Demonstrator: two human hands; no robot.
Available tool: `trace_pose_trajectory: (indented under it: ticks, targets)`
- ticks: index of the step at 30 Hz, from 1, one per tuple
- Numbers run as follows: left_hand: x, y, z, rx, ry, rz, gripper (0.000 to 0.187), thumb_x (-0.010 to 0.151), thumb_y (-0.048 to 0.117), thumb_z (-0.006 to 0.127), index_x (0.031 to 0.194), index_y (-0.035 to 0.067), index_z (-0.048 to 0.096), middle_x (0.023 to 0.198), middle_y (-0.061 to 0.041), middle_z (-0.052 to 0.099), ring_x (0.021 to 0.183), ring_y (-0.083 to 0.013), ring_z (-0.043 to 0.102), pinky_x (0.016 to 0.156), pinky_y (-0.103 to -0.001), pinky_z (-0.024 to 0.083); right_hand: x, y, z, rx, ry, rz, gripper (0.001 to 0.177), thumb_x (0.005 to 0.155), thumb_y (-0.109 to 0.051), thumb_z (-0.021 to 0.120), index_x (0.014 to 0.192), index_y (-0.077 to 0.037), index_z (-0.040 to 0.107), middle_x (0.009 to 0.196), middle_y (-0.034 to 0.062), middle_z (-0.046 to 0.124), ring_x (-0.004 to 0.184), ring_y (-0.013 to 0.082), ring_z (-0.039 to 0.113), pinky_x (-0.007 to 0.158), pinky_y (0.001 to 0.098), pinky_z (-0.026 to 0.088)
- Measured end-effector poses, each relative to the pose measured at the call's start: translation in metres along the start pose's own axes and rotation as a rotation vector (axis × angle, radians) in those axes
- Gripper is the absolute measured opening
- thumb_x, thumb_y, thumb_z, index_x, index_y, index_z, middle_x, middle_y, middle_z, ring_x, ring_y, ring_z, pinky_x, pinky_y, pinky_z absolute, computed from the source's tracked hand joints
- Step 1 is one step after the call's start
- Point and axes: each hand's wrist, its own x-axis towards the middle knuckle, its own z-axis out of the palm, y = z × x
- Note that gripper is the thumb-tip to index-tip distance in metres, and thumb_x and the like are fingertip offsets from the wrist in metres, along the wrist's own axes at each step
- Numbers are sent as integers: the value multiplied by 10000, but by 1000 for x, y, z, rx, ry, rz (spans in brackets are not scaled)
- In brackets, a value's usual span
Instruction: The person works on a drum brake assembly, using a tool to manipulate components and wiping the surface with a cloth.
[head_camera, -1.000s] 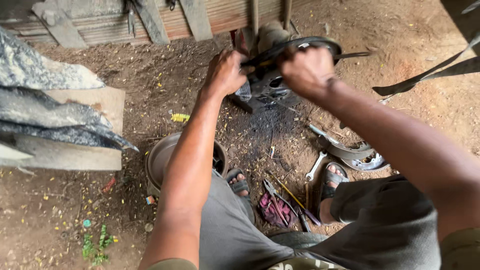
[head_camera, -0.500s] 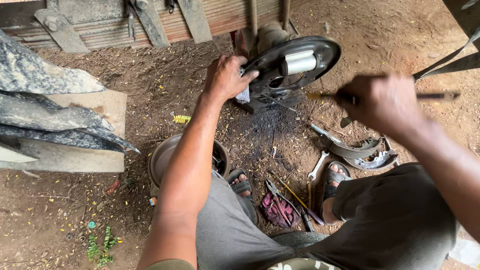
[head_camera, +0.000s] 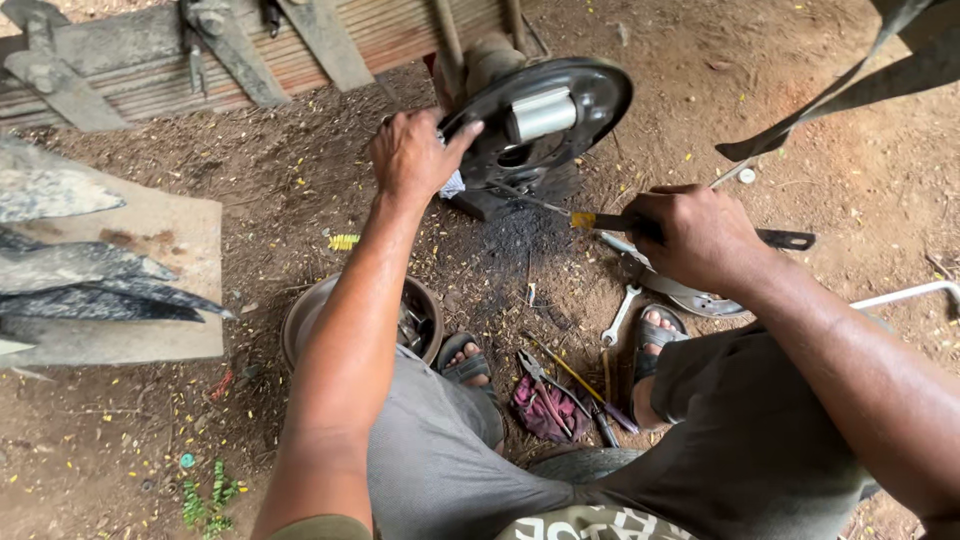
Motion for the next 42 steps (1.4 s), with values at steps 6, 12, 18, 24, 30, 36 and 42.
trace_pose_trajectory:
  ticks: [6, 12, 18, 24, 30, 36, 42]
  targets:
    - [-10, -12, -11, -6, -21, 48, 351, 876, 194, 759, 1205, 71, 742, 824, -121, 762, 643, -226, 712, 598, -397, 571, -7, -1, -9, -50, -114, 89, 244, 927, -283, 643, 1144, -186, 698, 791, 128, 736, 673, 352, 724, 612, 491, 579]
    - [-43, -14, -61, -10, -104, -133, 472, 827, 168, 751, 1289, 92, 690, 980, -191, 768, 833, -329, 747, 828, -461, 585, -22, 11, -12, -79, -380, 145, 286, 947, -314, 582, 1199, -188, 632, 755, 157, 741, 676, 372, 741, 679, 505, 592]
    - [-63, -33, -82, -46, -4, -31, 351, 819, 187, 745, 1155, 89, 758, 1305, -135, 693, 1110, -308, 674, 975, -434, 524, -54, 76, 28, 12, -462, 75, 524, 835, -351, 684, 1332, -195, 621, 848, 124, 764, 757, 354, 743, 702, 482, 596]
    - [-69, -33, -91, 14, 50, 50, 199, 810, 231, 763, 927, 70, 766, 1154, -129, 726, 1021, -313, 678, 906, -451, 545, -62, 119, 75, 70, -441, 58, 425, 855, -396, 675, 1252, -244, 667, 959, 53, 795, 797, 296, 773, 672, 443, 615]
    - [-76, -16, -96, -31, 8, 87, 272, 884, 321, 767, 779, 76, 707, 858, -73, 701, 758, -251, 659, 690, -432, 555, -29, 113, 68, 158, -498, 81, 483, 838, -337, 672, 1316, -280, 642, 1017, 40, 783, 776, 301, 769, 638, 453, 609]
    - [-68, 1, -81, -136, 34, 158, 337, 906, 141, 657, 1241, 104, 666, 1125, -128, 727, 835, -296, 719, 703, -410, 599, -21, 80, 29, 201, -399, 115, 564, 820, -278, 670, 1380, -317, 617, 1075, 28, 772, 755, 306, 764, 605, 463, 603]
    - [-52, 21, -73, -55, 107, 227, 531, 894, 216, 742, 1403, 135, 612, 1221, -173, 718, 992, -378, 718, 823, -479, 580, -15, 32, -15, 63, -346, 219, 660, 836, -333, 686, 1481, -314, 549, 1171, 52, 720, 722, 328, 740, 609, 466, 602]
